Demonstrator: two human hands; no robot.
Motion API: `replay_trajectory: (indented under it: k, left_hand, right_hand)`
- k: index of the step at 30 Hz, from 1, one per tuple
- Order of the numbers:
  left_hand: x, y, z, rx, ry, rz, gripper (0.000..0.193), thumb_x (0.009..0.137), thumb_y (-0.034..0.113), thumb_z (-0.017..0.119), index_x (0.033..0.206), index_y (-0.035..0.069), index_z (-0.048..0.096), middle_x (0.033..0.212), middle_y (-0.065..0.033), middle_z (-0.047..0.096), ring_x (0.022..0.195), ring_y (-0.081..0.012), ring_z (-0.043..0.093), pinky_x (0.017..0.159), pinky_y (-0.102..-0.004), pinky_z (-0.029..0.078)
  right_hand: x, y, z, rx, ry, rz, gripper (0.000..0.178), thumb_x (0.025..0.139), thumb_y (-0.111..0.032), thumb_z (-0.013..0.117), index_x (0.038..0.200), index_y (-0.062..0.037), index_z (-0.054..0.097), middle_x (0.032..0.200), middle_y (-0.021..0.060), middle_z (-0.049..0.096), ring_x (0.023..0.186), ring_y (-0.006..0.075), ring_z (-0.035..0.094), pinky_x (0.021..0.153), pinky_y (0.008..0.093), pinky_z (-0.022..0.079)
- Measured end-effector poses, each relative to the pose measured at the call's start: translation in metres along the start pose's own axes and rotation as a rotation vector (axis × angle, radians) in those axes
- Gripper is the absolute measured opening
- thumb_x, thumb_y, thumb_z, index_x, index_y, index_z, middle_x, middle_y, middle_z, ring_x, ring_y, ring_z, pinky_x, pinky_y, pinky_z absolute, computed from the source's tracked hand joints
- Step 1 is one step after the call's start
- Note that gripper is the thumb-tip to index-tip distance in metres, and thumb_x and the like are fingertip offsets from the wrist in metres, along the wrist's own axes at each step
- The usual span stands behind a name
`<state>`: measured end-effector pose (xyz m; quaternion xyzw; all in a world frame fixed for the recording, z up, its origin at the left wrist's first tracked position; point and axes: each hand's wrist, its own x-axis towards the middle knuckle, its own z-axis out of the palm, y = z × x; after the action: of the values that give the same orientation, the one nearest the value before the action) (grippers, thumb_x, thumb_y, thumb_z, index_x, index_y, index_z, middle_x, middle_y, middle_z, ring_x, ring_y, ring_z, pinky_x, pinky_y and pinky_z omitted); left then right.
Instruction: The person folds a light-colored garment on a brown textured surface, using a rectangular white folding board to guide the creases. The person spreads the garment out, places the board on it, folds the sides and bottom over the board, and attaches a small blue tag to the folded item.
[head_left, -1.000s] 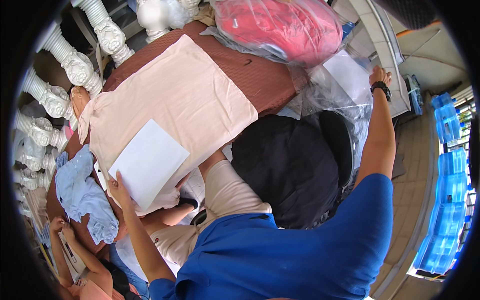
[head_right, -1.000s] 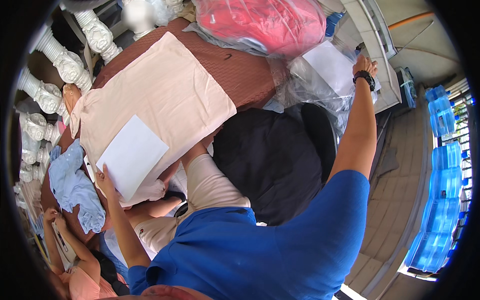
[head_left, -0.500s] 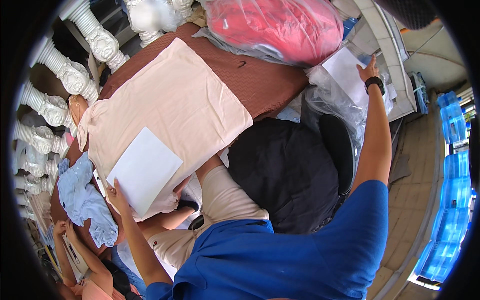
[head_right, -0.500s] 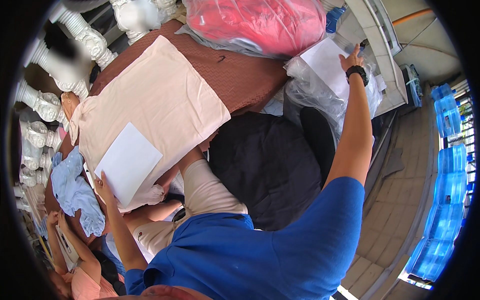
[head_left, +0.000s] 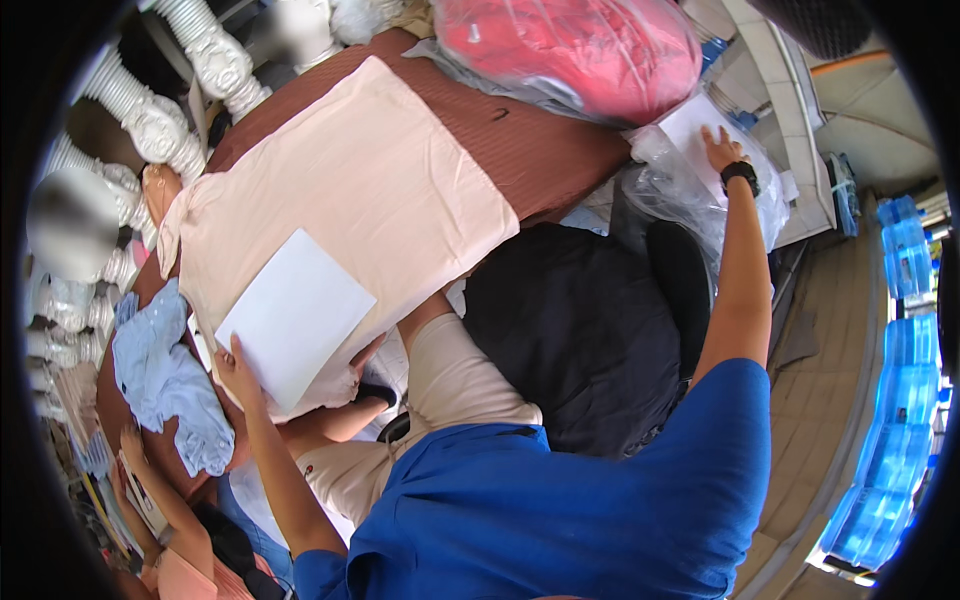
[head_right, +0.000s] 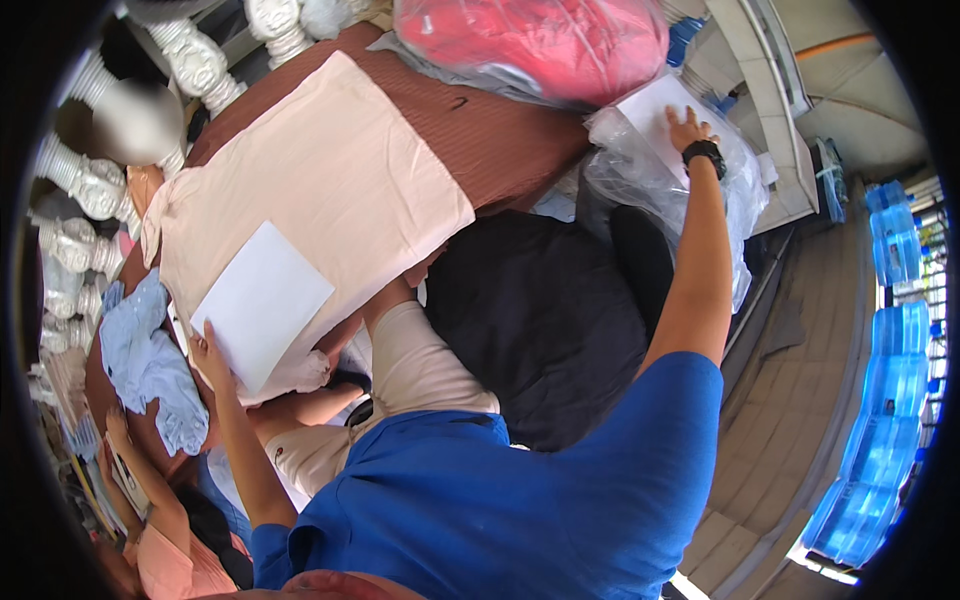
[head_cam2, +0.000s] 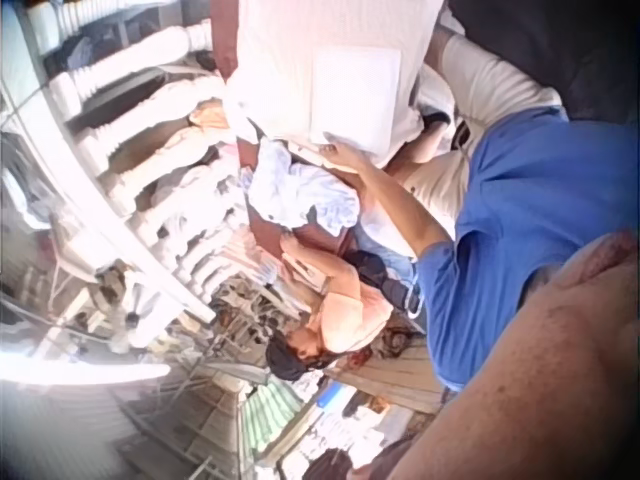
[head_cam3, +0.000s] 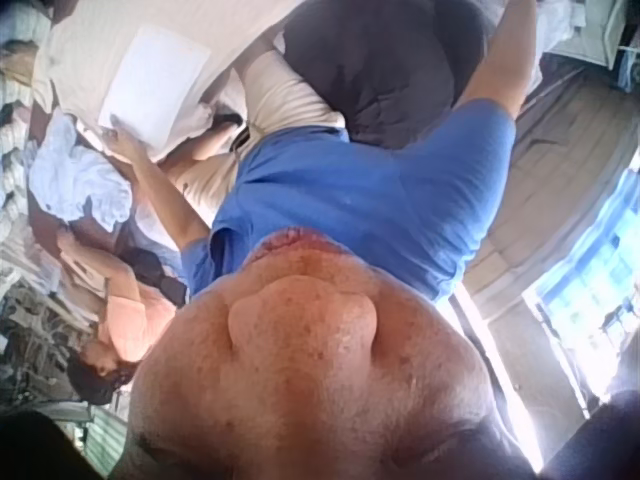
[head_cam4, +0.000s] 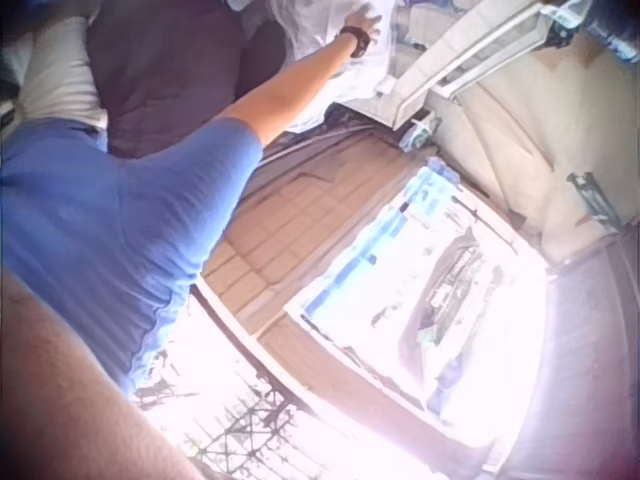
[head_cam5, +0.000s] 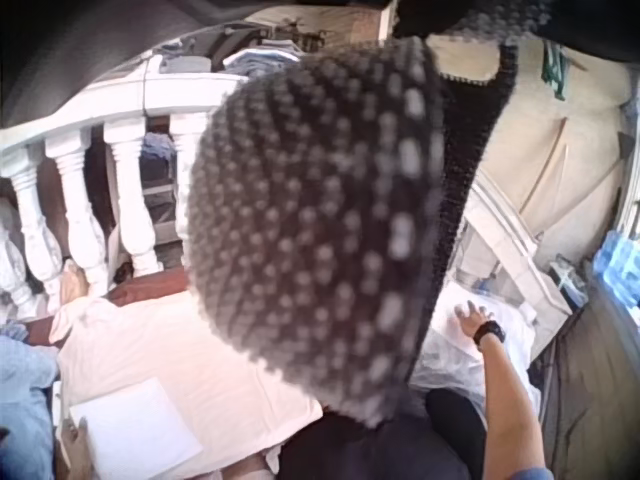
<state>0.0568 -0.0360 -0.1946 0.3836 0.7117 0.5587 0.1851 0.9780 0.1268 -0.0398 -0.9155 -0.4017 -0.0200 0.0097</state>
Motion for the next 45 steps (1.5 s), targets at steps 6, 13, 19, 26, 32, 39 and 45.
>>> replay_trajectory:
  k: [6,13,19,26,32,39,45]
  left_hand:
    - [-0.006,0.001,0.006,-0.062,0.033,-0.053,0.04,0.095,0.034,0.065,0.111,-0.002,0.058,0.094,-0.0092,0.063,0.081,-0.0145,0.057,0.073,-0.0263,0.047]
    - [0.013,-0.018,-0.019,-0.088,0.048,-0.036,0.032,0.095,0.031,0.061,0.104,0.001,0.065,0.091,-0.0009,0.062,0.082,-0.0125,0.053,0.074,-0.0252,0.043]
    - [-0.007,0.049,-0.012,-0.254,-0.152,-0.05,0.023,0.094,0.014,0.064,0.112,0.002,0.058,0.098,-0.007,0.068,0.087,-0.0115,0.062,0.076,-0.025,0.048]
    - [0.037,0.124,-0.029,-0.396,-0.204,0.356,0.02,0.097,0.016,0.061,0.11,0.001,0.061,0.096,-0.0055,0.069,0.084,-0.0101,0.061,0.076,-0.023,0.047]
    - [0.092,0.071,-0.077,0.36,0.203,0.451,0.015,0.087,0.008,0.066,0.101,0.01,0.068,0.107,-0.0127,0.067,0.083,-0.0249,0.06,0.077,-0.037,0.048]
    - [0.083,-0.003,-0.068,0.889,-0.137,0.591,0.033,0.088,0.015,0.061,0.121,0.008,0.061,0.133,-0.0072,0.056,0.129,-0.0319,0.041,0.104,-0.0521,0.032]
    - [0.092,-0.023,-0.085,0.766,-0.195,0.627,0.048,0.086,0.02,0.06,0.133,0.009,0.055,0.138,-0.0067,0.053,0.125,-0.0329,0.044,0.102,-0.0481,0.035]
  right_hand:
    - [0.035,0.006,-0.016,-0.134,0.27,-0.064,0.083,0.085,-0.078,0.039,0.147,-0.0221,0.038,0.146,0.0227,0.043,0.138,0.0429,0.035,0.11,0.0641,0.024]
    - [-0.149,-0.163,-0.059,0.659,0.379,-1.029,0.049,0.09,-0.034,0.068,0.132,-0.0105,0.056,0.119,0.0203,0.063,0.105,0.0341,0.061,0.091,0.0387,0.048]
    - [-0.364,-0.336,-0.043,0.67,-0.005,-1.653,0.076,0.075,-0.019,0.08,0.141,-0.0074,0.043,0.14,0.0171,0.047,0.129,0.0361,0.044,0.109,0.0439,0.033]
    - [-0.453,-0.48,-0.066,0.426,-0.042,-1.624,0.044,0.076,-0.026,0.076,0.117,-0.012,0.068,0.089,0.0166,0.071,0.086,0.0328,0.068,0.078,0.0409,0.053]
    - [-0.502,-0.524,-0.083,0.895,0.425,-1.572,0.036,0.081,-0.004,0.06,0.114,-0.0165,0.069,0.107,0.011,0.069,0.094,0.0343,0.064,0.079,0.0395,0.053]
    - [-0.555,-0.513,0.055,0.797,0.247,-1.633,0.07,0.081,0.005,0.05,0.142,-0.0279,0.048,0.147,0.0068,0.045,0.131,0.0349,0.043,0.109,0.0563,0.029]
    - [-0.589,-0.488,0.11,0.539,0.021,-1.606,0.066,0.085,-0.005,0.052,0.145,-0.0293,0.042,0.154,0.0056,0.033,0.14,0.037,0.029,0.112,0.0666,0.018]
